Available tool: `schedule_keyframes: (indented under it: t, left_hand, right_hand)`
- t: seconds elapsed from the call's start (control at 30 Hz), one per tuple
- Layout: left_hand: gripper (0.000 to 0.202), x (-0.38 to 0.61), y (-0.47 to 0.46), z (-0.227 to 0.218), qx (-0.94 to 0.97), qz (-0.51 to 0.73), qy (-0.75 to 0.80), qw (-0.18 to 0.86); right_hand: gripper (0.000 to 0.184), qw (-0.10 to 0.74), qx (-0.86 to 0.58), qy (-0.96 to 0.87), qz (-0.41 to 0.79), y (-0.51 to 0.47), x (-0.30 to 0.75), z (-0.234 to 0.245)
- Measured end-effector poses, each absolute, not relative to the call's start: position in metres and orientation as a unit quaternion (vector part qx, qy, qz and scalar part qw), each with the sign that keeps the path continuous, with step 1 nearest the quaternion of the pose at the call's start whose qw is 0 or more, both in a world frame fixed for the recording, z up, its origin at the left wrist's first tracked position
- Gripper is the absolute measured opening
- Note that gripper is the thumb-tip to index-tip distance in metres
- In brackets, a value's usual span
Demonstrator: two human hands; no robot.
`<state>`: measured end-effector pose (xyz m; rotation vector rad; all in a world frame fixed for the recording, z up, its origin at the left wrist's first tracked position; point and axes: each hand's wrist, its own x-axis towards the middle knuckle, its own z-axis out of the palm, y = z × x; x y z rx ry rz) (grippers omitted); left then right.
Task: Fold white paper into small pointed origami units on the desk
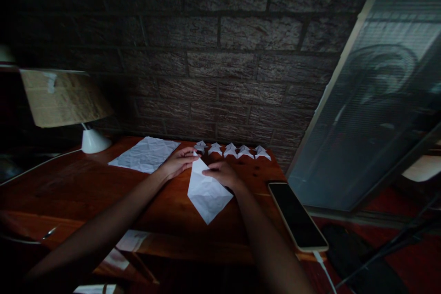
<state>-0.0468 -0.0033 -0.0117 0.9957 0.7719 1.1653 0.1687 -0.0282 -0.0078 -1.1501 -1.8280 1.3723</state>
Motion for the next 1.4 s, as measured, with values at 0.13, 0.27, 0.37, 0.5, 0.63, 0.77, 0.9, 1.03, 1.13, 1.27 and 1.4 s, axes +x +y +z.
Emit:
schedule_keyframes:
  t: [0.13, 0.27, 0.37, 0.5, 0.63, 0.77, 0.9, 1.03, 1.13, 1.27, 1.4]
  left_hand:
    - [0.046, -0.047, -0.004, -0.011, 0.438, 0.513, 0.343, 0.654]
    - [0.045, -0.046, -0.004, -0.01, 0.432, 0.513, 0.345, 0.656]
    - [0.044, -0.046, -0.004, -0.01, 0.431, 0.513, 0.349, 0.655]
    - [0.043, -0.047, -0.004, -0.011, 0.432, 0.515, 0.352, 0.652]
    - [0.04, -0.048, -0.004, -0.011, 0.434, 0.512, 0.352, 0.653]
    - [0.039, -0.048, -0.003, -0.011, 0.442, 0.515, 0.346, 0.648]
    - [0.042, -0.046, -0.002, -0.011, 0.453, 0.523, 0.337, 0.639]
    - [0.042, -0.044, -0.003, -0.01, 0.476, 0.526, 0.338, 0.619]
    - [0.041, -0.041, -0.004, -0.011, 0.512, 0.511, 0.342, 0.601]
    - [0.04, -0.037, -0.005, -0.013, 0.553, 0.482, 0.333, 0.593]
    - [0.037, -0.036, -0.007, -0.012, 0.556, 0.485, 0.319, 0.595]
  right_hand:
    - [0.031, 0.283, -0.437, -0.688, 0.506, -0.029, 0.169, -0.006]
    - [0.033, 0.294, -0.431, -0.683, 0.512, -0.028, 0.17, -0.008]
    - [0.032, 0.292, -0.431, -0.688, 0.506, -0.029, 0.17, -0.007]
    - [0.032, 0.294, -0.424, -0.689, 0.509, -0.031, 0.169, -0.003]
    - [0.032, 0.3, -0.418, -0.687, 0.513, -0.032, 0.169, -0.002]
    - [0.033, 0.298, -0.43, -0.683, 0.509, -0.032, 0.17, -0.004]
    - [0.032, 0.294, -0.434, -0.678, 0.516, -0.031, 0.17, -0.004]
    - [0.032, 0.287, -0.427, -0.675, 0.529, -0.032, 0.167, -0.004]
    - [0.037, 0.3, -0.409, -0.694, 0.511, -0.033, 0.164, -0.004]
    - [0.041, 0.33, -0.389, -0.708, 0.489, -0.033, 0.161, -0.005]
    - [0.039, 0.357, -0.395, -0.709, 0.463, -0.032, 0.159, -0.006]
